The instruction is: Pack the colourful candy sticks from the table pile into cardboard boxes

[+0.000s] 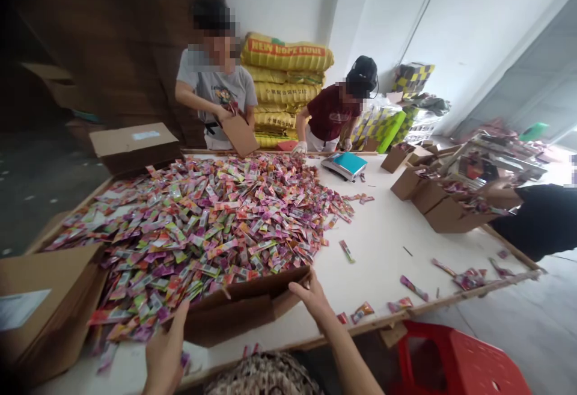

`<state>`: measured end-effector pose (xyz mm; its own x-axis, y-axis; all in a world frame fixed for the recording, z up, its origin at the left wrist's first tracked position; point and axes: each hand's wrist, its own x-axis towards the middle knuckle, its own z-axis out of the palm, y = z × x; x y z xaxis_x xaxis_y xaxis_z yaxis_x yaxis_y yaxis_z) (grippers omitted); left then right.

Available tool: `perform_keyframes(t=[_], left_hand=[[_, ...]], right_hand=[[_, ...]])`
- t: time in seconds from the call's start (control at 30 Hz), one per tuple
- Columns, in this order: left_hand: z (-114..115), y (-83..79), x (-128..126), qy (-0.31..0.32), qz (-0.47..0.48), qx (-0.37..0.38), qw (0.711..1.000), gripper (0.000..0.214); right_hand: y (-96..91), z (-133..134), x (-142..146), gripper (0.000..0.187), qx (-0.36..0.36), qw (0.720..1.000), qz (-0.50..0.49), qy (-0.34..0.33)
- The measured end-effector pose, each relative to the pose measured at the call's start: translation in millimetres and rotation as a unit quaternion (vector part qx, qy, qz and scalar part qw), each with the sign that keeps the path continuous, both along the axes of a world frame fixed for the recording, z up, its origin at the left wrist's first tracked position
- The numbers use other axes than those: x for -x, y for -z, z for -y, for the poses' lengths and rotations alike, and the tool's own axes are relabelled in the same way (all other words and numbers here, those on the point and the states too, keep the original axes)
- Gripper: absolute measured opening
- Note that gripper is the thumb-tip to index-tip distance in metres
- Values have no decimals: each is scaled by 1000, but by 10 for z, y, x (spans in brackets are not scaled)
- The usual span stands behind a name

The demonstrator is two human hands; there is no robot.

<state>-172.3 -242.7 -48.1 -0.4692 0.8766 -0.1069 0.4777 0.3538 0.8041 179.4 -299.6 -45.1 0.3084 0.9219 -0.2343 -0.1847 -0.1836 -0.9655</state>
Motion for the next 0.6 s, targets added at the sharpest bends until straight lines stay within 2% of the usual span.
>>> perform_keyframes(t=[0.07,0.13,0.2,0.3,0.33,0.37,0.43,0.5,0.6], left_hand=[[8,-123,-216,5,75,0,997,61],[43,-233,-442,69,130,-49,988,59],[80,-297,-570,195,146,-92,965,57],[64,-285,-465,427,128,-65,893,53],[33,-259,-370,470,112,-35,875,54],[-5,-225,-269,489,93,-1,867,57],[-81,-139,-105,468,53,52,881,58],[-127,-27,-61,411,25,66,909,52],[-118,173,-209,332,6,-5,943,54]], right_hand=[[12,92,-136,67,-20,996,1,-89],[116,164,-175,65,-40,988,22,-148],[283,193,-95,74,-7,989,90,-113],[506,150,133,74,90,975,204,11],[529,115,193,69,101,969,224,26],[514,73,232,64,96,967,235,15],[364,-28,245,56,53,966,250,-38],[95,-120,218,48,-2,959,267,-91],[-275,-145,252,32,-90,933,310,-158]])
